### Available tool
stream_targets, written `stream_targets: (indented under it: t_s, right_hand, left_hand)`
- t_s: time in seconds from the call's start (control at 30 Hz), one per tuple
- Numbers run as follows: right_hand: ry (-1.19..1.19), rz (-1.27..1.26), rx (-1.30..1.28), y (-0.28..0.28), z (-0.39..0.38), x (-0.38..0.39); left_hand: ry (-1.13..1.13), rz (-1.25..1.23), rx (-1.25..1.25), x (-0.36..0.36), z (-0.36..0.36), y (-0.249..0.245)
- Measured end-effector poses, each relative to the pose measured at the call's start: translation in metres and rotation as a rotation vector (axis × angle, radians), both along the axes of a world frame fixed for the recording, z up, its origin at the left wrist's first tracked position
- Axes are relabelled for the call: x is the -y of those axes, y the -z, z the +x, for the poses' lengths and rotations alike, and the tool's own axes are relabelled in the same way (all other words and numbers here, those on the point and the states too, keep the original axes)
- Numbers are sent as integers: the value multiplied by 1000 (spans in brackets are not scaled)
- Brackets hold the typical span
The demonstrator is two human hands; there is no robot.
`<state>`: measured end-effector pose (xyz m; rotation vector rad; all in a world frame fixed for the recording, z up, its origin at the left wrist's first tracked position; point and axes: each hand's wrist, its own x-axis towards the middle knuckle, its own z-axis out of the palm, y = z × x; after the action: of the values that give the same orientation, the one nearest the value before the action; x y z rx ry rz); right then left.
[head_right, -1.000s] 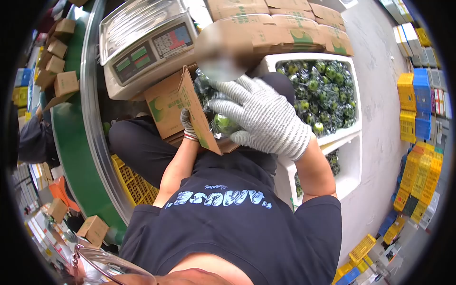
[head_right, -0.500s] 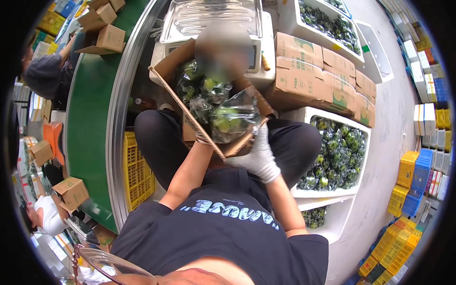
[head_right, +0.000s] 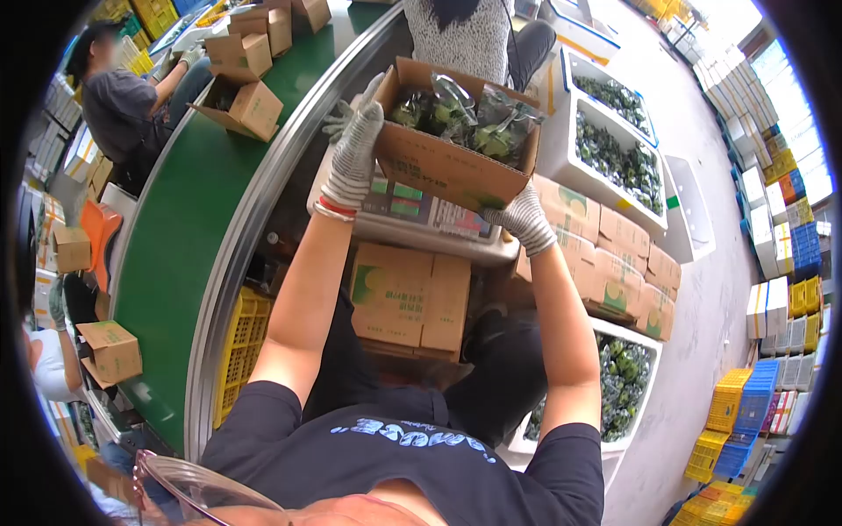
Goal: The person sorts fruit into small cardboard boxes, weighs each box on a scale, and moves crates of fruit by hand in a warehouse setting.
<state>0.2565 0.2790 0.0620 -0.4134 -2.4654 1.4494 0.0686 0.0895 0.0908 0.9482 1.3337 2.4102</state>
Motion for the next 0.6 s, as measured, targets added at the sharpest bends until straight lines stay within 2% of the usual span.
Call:
stream_targets:
  t_s: [0.03, 0.1, 0.17, 0.23, 0.33, 0.4, 0.43, 0.47, 0.5, 0.6]
  right_hand:
    - [-23, -93, -10, 11, -17, -20]
    - [-4, -124, -90, 57, -50, -62]
    - [-14, 148, -35, 69, -81, -83]
    - [-52, 715, 163, 82, -99, -98]
    - [-211, 389, 413, 47, -90, -99]
    - [-231, 175, 175, 11, -68, -96]
    - [-125, 129, 50, -8, -58, -96]
    - [-26, 91, -80, -26, -48, -97]
    - [81, 188, -34, -48, -45, -100]
    - [145, 181, -161, -79, -51, -107]
  left_hand:
    - [-154, -70, -116, -7, -8, 7]
    - [-193, -87, -144, -15, -17, 15]
    - [-210, -94, -231, -24, -25, 25]
    - [-220, -133, -256, -32, -28, 32]
    - [-222, -198, -265, -22, -37, 24]
    - [-134, -71, -87, -15, -39, 15]
    - [-70, 28, 42, -8, -38, 13]
    - [-85, 41, -10, -1, -43, 16]
    - [-116, -21, 30, 8, -42, 13]
    - [-136, -34, 18, 26, -44, 28]
